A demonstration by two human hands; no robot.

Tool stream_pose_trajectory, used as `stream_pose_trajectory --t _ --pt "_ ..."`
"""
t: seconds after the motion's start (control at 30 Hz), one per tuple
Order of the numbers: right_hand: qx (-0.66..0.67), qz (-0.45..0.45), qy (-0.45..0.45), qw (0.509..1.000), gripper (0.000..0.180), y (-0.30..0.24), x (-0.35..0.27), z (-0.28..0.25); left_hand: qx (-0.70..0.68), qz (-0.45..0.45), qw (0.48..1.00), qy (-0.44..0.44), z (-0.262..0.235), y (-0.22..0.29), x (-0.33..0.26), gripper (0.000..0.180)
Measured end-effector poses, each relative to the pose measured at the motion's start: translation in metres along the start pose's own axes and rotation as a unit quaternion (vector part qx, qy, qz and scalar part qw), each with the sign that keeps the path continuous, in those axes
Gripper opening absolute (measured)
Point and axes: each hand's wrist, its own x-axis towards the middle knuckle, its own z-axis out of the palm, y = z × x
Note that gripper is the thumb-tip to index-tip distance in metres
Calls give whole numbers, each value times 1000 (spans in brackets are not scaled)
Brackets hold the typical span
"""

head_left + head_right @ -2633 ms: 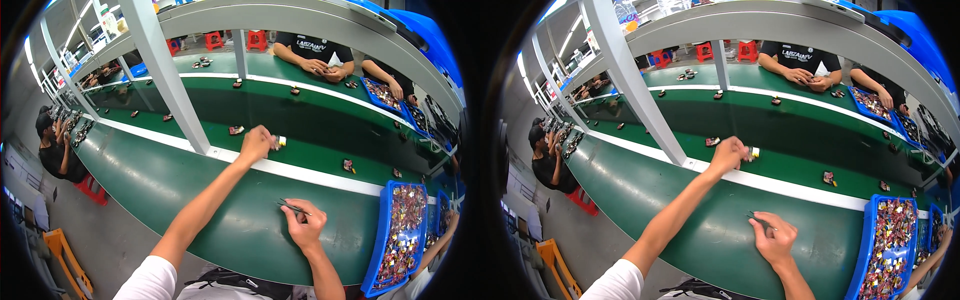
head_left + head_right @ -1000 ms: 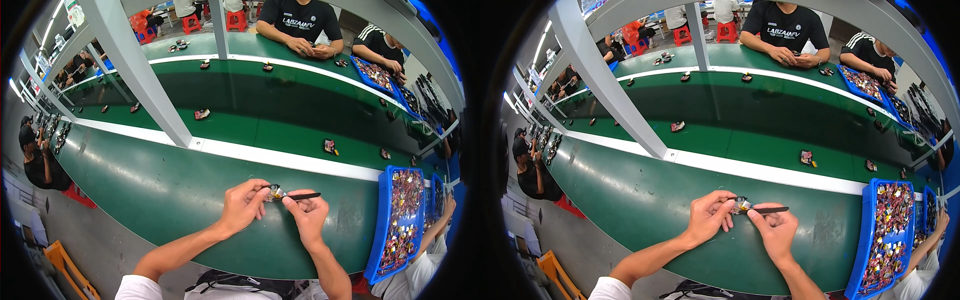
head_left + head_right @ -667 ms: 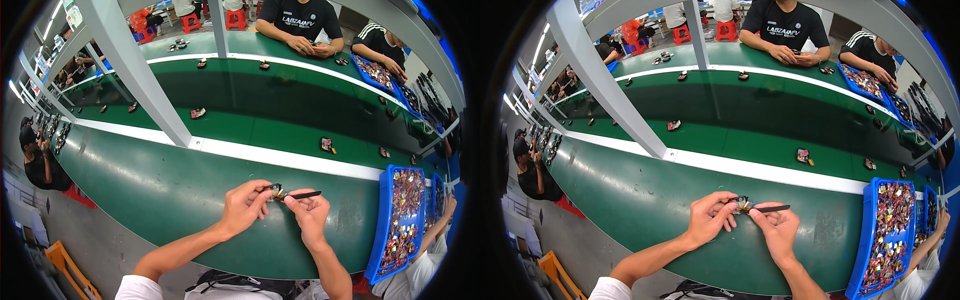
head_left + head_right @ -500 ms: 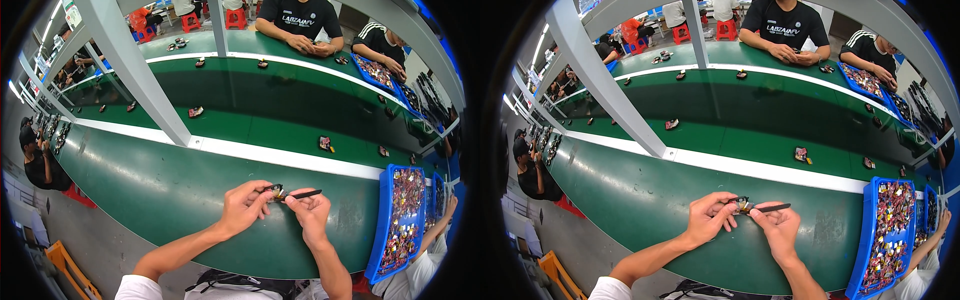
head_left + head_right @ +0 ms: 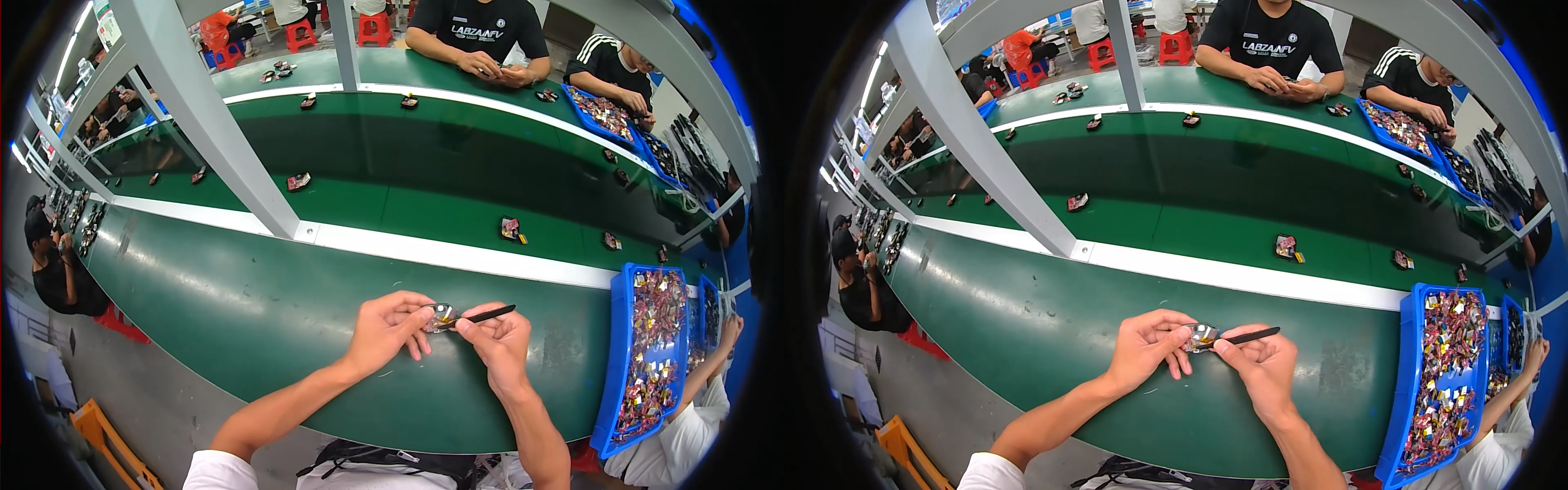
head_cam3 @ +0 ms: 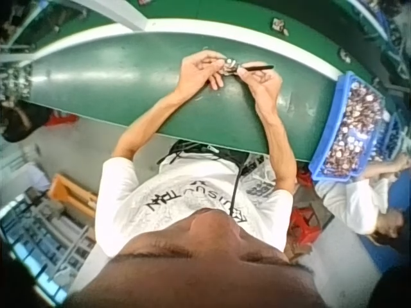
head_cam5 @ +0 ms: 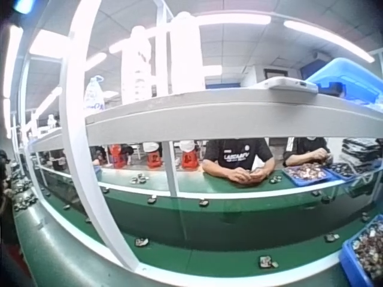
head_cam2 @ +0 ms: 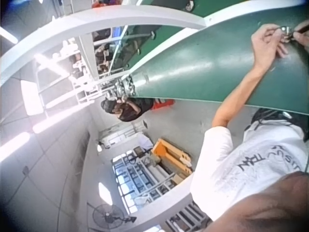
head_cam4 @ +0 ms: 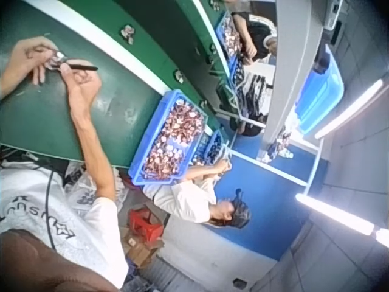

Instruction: The person is using tweezers to assemble small electronic components on a circuit board at a factory workbench.

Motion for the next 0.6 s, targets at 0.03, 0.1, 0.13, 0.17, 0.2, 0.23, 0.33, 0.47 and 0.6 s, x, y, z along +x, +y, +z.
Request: stream_pose_trajectory --t 0.03,0.1,0.13,0.17,0.2,0.23,0.33,0.47,0.6 --pt "-5 -15 -6 1000 16 0 0 0 -6 -13 1000 -11 -2 0 1 23" --pt "-11 -29 -13 999 16 2 1 -2 -12 -27 999 -21 -4 1 2 24" --pt "-14 -53 -18 998 15 5 1 -3 -12 -38 999 -33 -6 2 3 25" --pt "-17 -77 -23 997 15 7 1 -4 -13 -50 998 -46 -7 3 4 26" --pt "-18 -77 -25 997 15 8 1 -5 -13 -49 998 -45 -7 3 4 26" --pt "-47 -113 -21 992 14 9 0 -6 -16 -55 997 -52 -6 3 5 27" --pt "-99 -176 -12 979 13 12 -2 -8 -16 -66 996 -58 -3 3 5 28" --pt "-174 -267 12 948 12 16 -2 -5 -28 -63 996 -52 -3 1 5 28" --pt "-219 -303 15 927 12 16 -3 -6 -23 -50 997 -48 -2 -2 5 28"
